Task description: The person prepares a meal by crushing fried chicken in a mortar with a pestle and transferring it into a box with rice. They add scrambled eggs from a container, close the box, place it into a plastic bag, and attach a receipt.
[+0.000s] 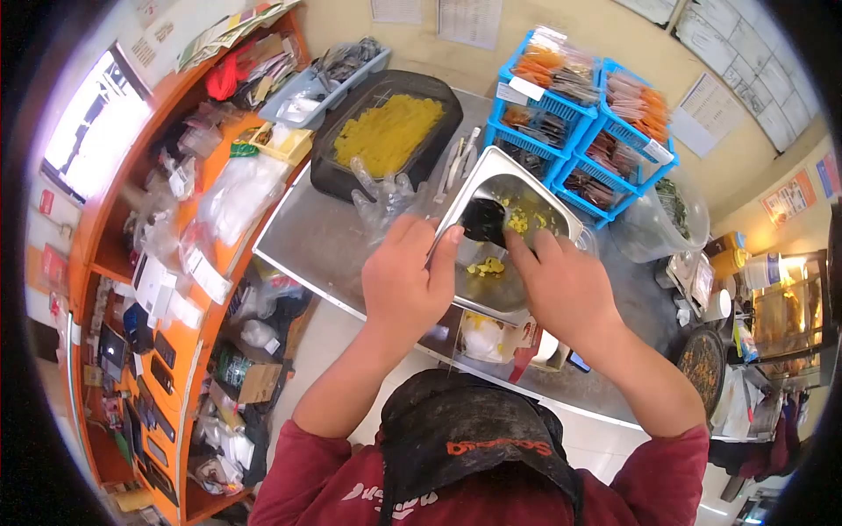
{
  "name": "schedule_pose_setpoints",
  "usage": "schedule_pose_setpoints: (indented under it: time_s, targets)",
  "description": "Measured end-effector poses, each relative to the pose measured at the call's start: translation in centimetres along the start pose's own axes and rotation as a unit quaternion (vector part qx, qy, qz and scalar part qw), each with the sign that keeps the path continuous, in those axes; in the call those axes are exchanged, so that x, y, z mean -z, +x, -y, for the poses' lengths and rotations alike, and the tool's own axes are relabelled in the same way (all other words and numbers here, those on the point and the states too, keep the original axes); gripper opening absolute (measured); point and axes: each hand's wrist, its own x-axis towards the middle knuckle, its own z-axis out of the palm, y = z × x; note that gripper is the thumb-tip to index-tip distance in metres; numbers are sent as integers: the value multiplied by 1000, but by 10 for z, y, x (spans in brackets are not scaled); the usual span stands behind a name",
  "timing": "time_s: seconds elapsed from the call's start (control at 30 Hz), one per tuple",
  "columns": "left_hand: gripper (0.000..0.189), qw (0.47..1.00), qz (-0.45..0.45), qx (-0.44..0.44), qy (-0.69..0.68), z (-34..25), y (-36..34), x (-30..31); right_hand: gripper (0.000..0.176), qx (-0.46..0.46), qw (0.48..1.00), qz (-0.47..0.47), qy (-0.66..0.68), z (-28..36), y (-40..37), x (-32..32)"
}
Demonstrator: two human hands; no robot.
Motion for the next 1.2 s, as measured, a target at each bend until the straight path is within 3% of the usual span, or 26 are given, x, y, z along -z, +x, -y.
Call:
schedule_pose_setpoints:
  time_s: [0.07, 0.17, 0.3, 0.4, 0.5, 0.7, 0.77, 0.87, 0.93, 1.03, 1.2]
  targets:
    - [19, 1000, 6, -3, 2, -5, 0, -1, 48, 11, 1000, -19, -12, -1, 6, -4]
    - [20, 1000, -3, -9, 6, -3, 1, -3, 49, 29, 997, 47, -49, 4, -15, -8]
    - [19, 996, -62, -69, -18, -5, 8, -12, 51, -13, 996, 61, -69, -1, -17, 15]
    - [18, 998, -7, -49, -44, -25, 7, -16, 50, -83, 989, 36, -115, -8, -1, -8]
    - [18, 994, 28, -49, -88, -27, 12, -18, 49, -53, 982, 159, -90, -1, 3, -25]
    - [20, 993, 60, -31, -97, -24, 7, -24, 36, -25, 944, 288, 162, 2, 19, -8]
    - [21, 992, 66, -44, -103, -22, 5, -24, 30, -71, 913, 245, 319, -15, 20, -28]
    - [23, 992, 68, -38, -103, -19, 11, -24, 30, -104, 808, 185, 550, -43, 13, -47]
    - [24, 992, 67, -34, -100, -17, 18, -26, 32, -241, 642, 210, 697, -48, 8, -47]
    - [26, 993, 75, -34, -90, -20, 26, -30, 30, -263, 446, 231, 824, -48, -4, -50]
    - [28, 994, 113, -2, -17, -28, 31, -23, 31, -262, 268, 173, 911, -48, -23, -80]
